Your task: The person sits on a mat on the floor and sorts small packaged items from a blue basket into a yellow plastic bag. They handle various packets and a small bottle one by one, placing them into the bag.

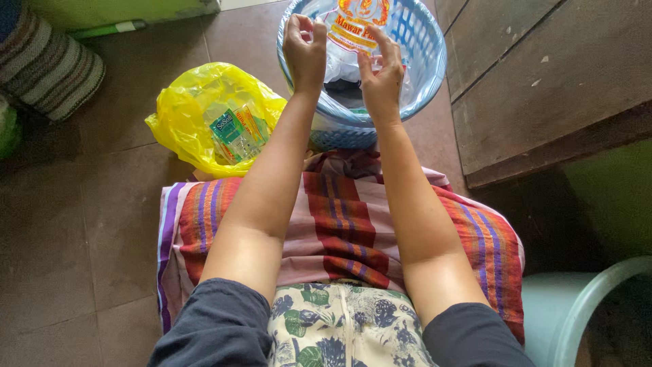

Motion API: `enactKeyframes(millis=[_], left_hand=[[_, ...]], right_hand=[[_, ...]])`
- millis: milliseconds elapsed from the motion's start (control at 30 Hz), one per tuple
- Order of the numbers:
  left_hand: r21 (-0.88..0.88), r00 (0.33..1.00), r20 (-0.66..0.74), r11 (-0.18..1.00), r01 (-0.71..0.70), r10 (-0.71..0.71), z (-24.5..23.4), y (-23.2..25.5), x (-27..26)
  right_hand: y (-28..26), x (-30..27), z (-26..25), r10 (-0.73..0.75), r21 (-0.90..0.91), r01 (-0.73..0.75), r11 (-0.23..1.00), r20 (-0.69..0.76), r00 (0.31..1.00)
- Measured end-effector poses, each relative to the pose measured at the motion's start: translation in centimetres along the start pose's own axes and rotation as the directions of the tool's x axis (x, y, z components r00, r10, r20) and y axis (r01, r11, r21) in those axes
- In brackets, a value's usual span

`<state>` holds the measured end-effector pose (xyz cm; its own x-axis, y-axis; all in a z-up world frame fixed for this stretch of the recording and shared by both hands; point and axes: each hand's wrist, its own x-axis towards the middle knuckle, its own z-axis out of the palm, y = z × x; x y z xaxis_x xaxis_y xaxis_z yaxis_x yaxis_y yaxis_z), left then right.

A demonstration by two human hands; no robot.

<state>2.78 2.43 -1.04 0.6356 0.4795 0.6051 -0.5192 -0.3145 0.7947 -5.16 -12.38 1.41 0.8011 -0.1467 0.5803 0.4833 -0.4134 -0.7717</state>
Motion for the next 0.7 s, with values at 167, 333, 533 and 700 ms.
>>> enactKeyframes(millis=[167, 333, 533, 700], left_hand=[[-0.12, 0.985, 0.051, 0.978, 0.17, -0.164, -2.0, 0.5, 0.8], [-0.257, 0.994, 0.022, 0.96, 0.111, -0.109, -6.1, 0.7, 2.0], [-0.256, 0.988, -0.025, 0.956, 0.144, -0.155, -12.0, 1.0, 1.9], [-0.263, 0.977, -0.037, 0.945, 0.195, -0.212, -15.6, 0.8, 1.8]], right_hand=[[-1.2, -0.5, 1.5, -0.063, 0.069, 0.062, 0.996, 0.016, 0.998], [-3.2, -1.0, 4.1, -0.128, 0.124, 0.119, 0.985, 0.065, 0.99], [-6.2, -2.4, 7.3, -0.059, 0.153, 0.033, 0.988, 0.17, 0.984], [-8.0, -3.7, 9.2, -0.149, 0.173, 0.115, 0.978, 0.203, 0.968]])
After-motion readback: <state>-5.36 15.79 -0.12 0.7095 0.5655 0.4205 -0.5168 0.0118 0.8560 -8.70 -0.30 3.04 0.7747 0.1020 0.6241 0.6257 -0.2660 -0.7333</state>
